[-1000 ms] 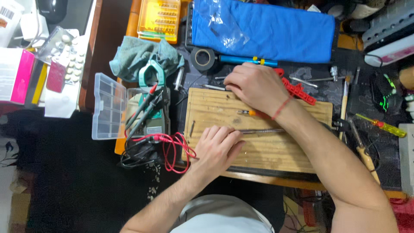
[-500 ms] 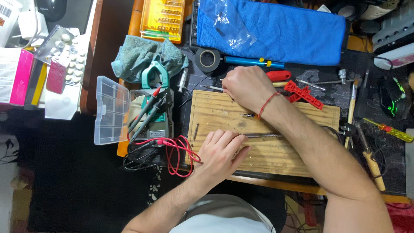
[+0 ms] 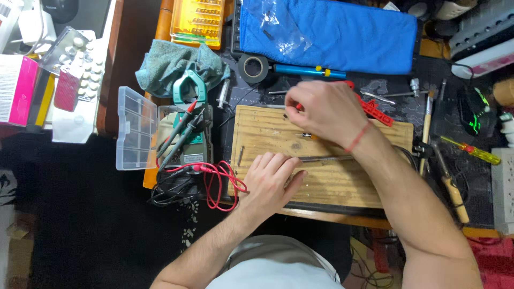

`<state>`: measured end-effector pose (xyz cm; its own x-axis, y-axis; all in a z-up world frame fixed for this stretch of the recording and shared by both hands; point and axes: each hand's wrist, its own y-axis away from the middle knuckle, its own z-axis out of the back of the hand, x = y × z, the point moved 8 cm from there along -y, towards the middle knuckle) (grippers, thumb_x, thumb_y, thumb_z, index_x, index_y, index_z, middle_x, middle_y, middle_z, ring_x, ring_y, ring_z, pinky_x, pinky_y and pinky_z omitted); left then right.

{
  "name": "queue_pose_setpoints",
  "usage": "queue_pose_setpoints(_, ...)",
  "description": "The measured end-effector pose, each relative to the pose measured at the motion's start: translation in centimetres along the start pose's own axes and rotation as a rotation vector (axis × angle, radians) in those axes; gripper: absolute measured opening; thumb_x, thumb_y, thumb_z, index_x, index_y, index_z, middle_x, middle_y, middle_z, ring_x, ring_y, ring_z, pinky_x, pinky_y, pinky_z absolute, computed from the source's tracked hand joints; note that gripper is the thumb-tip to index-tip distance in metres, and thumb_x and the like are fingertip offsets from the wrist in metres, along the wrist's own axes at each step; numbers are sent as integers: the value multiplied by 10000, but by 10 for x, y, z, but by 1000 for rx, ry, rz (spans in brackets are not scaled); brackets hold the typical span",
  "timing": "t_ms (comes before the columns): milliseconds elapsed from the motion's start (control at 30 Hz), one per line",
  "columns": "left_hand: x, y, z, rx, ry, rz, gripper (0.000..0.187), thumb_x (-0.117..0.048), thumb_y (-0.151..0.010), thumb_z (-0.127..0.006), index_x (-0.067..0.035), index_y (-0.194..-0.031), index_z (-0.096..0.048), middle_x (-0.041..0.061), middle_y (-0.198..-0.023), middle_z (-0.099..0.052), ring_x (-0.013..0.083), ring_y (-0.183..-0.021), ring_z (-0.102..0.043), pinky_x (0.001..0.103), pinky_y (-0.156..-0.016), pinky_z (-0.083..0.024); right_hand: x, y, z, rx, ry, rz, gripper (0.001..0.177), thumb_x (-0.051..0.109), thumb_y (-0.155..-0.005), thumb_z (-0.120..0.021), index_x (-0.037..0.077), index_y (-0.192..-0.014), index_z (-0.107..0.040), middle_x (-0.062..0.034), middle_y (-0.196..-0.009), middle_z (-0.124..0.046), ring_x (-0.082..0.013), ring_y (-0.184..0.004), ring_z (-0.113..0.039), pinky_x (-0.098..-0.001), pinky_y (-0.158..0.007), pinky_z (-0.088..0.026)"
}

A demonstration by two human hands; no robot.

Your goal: The person uses a screwdriver to remove screws from a small cylindrical electronic component on a wooden board. They then insert a white plastic tube into the component and use the screwdriver to secure it in place.

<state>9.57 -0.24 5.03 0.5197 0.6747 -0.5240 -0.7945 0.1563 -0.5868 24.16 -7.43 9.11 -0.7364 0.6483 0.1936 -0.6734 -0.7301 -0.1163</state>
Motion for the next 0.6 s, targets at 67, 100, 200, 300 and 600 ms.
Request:
queue_pose_setpoints(67,2,2,-1,-9,7,-4,178,-271,-943,-718,-144,-1055,-662,23,-903,-568,222,-825,-597,323,-725,-477,7,22,7,-59,9,-5,142,288,-949,-667,186,-857,-635,-1,-771,-625,-246,-823,-703,-371,-678,-561)
queue_pose_setpoints(100,2,4,-2,-19,9,-6,177,-274,-943,-719,-144,-1050,-665,22,-895,-569,225,-819,-598,324,-717,-477,10,34,13,-119,15,-4,131,289,-948,-690,195,-878,-630,-9,-767,-609,-230,-820,-696,-355,-672,-566)
queue_pose_setpoints(200,4,8,-5,-30,62,16,188,-201,-927,-725,-98,-1077,-681,52,-875,-595,266,-786,-626,373,-701,-501,11,71,18,-182,-107,-46,62,259,-921,-713,245,-907,-654,28,-767,-591,-202,-824,-676,-324,-695,-565)
queue_pose_setpoints(300,7,12,-5,-79,115,35,237,-142,-921,-737,-75,-1137,-665,66,-873,-605,283,-765,-636,375,-703,-520,9,103,13,-211,-340,-160,40,187,-916,-721,202,-898,-689,-11,-720,-593,-213,-711,-647,-322,-631,-545)
queue_pose_setpoints(600,-4,11,10,-194,336,147,383,-68,-921,-769,-57,-1283,-643,78,-957,-674,248,-810,-682,343,-771,-570,9,150,-9,-332,-674,-219,76,124,-884,-761,144,-956,-774,5,-741,-649,-145,-687,-636,-265,-625,-535)
